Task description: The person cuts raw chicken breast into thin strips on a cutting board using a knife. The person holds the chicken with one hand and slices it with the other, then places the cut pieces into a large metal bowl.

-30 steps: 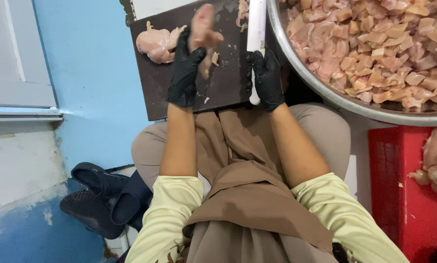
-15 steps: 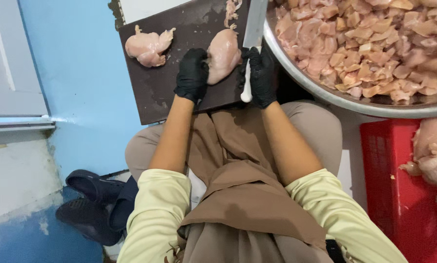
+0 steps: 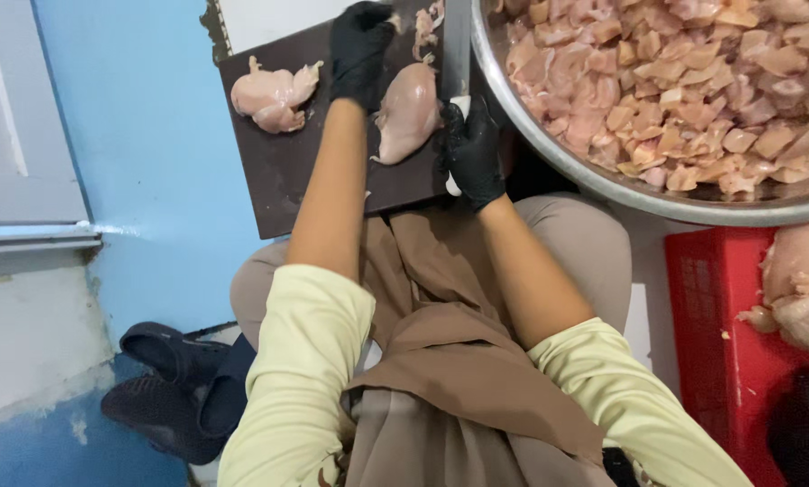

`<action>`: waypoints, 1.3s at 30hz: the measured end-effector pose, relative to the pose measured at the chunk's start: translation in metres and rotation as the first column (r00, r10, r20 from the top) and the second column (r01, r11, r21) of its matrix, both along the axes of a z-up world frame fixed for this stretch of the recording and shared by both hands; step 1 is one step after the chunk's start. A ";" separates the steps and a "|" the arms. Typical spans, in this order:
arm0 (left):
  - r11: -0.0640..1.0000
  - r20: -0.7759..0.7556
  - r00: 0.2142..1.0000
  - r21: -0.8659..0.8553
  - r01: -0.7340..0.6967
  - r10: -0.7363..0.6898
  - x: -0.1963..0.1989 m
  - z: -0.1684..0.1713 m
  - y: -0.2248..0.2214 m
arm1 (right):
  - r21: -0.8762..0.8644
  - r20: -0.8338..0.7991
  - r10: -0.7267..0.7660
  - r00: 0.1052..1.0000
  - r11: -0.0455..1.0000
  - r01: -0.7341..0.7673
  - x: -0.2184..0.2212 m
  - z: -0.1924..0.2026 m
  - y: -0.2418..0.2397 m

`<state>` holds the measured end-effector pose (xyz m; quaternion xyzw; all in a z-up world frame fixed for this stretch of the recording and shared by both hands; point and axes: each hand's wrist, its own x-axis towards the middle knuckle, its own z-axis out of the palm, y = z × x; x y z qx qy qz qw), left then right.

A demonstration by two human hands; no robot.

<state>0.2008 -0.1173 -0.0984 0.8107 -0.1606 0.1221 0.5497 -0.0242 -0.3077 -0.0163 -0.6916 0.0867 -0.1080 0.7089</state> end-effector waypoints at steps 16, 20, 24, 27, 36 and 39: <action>0.972 -0.386 0.918 0.234 0.007 0.087 -0.179 0.104 -0.032 | 0.275 0.061 0.028 0.998 0.960 -0.044 -0.002 0.024 -0.010; 0.993 -0.351 0.936 -0.120 -0.013 -0.030 -0.175 0.103 -0.020 | 0.410 0.043 0.067 0.997 0.909 -0.079 0.000 0.022 -0.011; 0.981 -0.110 0.976 0.086 -0.177 0.185 -0.174 0.100 0.013 | 0.411 0.064 0.051 0.997 0.909 -0.073 -0.001 0.019 -0.015; 0.985 -0.104 0.989 0.147 -0.093 0.109 -0.171 0.103 0.034 | 0.424 0.022 0.066 0.998 0.903 -0.069 0.000 0.019 -0.011; 0.828 0.054 0.990 0.555 0.078 -0.129 -0.195 0.134 0.017 | 0.274 0.006 0.065 0.998 0.960 -0.064 -0.002 0.018 -0.008; 0.757 0.009 0.992 0.647 0.090 -0.126 -0.196 0.151 -0.006 | 0.231 0.034 0.061 0.998 0.971 -0.068 -0.001 0.021 -0.009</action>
